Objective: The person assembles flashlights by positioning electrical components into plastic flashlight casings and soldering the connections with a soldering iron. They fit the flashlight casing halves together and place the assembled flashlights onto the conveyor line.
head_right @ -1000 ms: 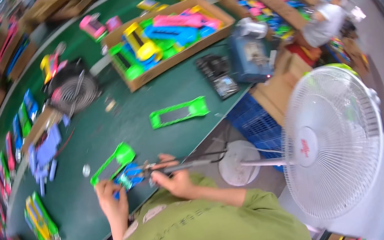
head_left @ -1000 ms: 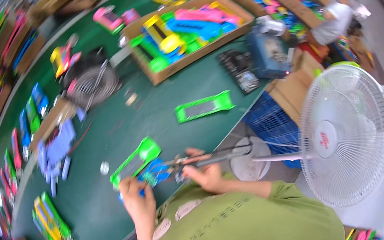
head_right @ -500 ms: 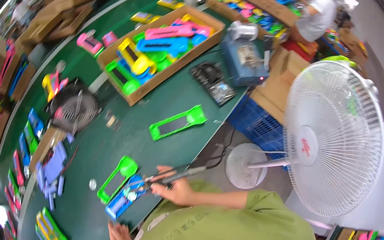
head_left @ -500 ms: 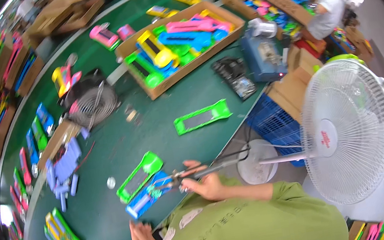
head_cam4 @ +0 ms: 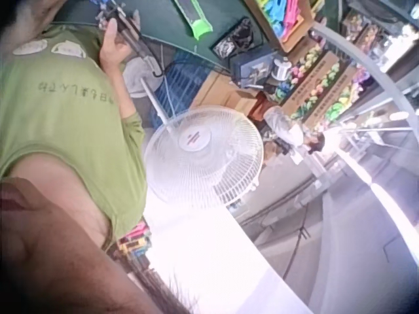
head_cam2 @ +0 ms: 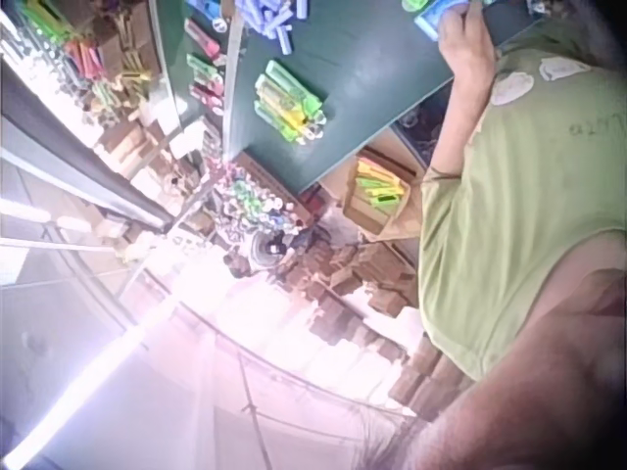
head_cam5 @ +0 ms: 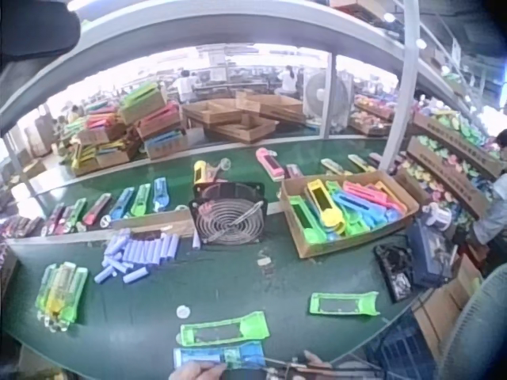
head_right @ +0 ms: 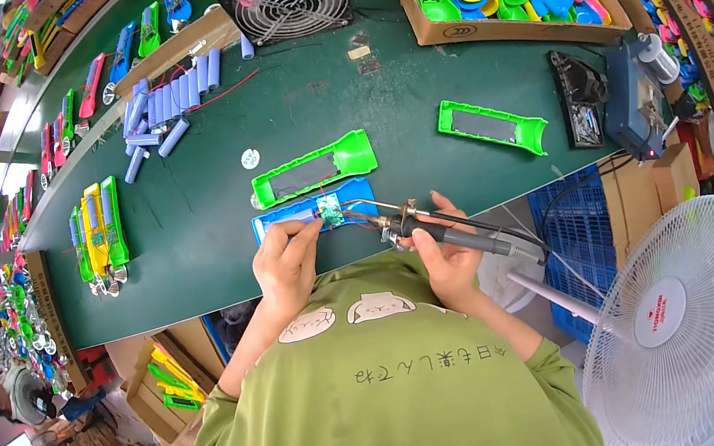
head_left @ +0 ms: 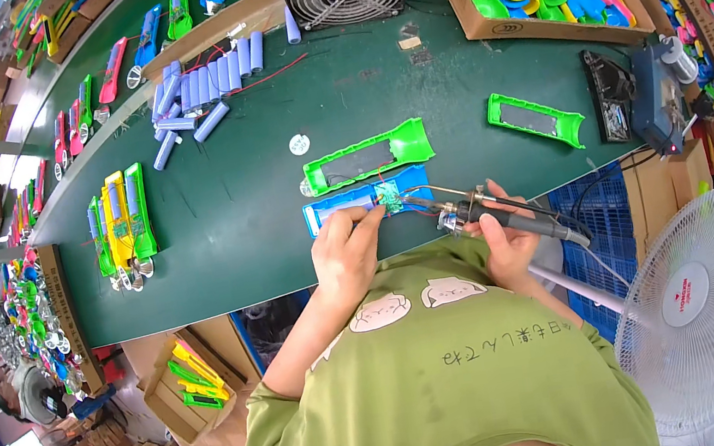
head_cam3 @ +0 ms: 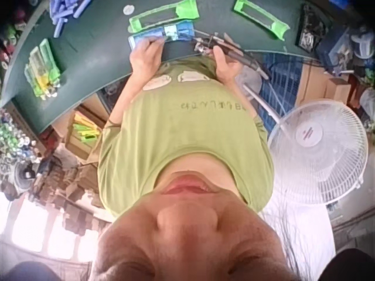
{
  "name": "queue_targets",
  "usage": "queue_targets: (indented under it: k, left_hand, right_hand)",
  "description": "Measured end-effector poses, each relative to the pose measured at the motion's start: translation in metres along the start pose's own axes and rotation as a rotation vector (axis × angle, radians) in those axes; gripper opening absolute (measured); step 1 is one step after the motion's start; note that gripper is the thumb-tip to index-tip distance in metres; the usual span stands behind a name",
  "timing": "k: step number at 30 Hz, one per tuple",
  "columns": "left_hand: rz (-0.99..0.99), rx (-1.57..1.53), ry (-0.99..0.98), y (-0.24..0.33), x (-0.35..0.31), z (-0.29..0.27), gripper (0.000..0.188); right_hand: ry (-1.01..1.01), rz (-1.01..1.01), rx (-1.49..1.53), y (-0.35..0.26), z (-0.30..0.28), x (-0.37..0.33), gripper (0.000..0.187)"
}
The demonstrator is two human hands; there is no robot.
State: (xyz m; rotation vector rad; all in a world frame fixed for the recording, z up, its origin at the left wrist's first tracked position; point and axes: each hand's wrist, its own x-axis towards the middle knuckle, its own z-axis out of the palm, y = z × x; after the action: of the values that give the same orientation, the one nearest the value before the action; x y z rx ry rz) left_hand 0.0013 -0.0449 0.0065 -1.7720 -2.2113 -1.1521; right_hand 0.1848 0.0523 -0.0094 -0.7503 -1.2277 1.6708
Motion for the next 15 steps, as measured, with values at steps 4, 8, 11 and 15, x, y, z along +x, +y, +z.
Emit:
queue_targets:
  k: [4,8,11,15]
  left_hand:
    - [0.083,0.053,-0.016,-0.0014,0.0013,-0.0009,0.029]
    - [0.164,0.115,-0.045,-0.0003,0.0040,-0.0023,0.029]
    - [0.193,0.143,-0.059,0.0008,0.0053,-0.0030,0.028]
    - [0.211,0.178,-0.057,0.0018,0.0062,-0.0027,0.029]
  right_hand:
    - [0.005,-0.034,-0.012,-0.0019,0.0023,-0.0005,0.024]
    - [-0.022,-0.084,-0.068,-0.0017,0.0041,0.0009,0.024]
    - [-0.004,-0.086,-0.044,-0.0004,0.0037,0.0014,0.024]
    - [-0.046,-0.147,-0.115,0.0013,0.0018,0.0035,0.022]
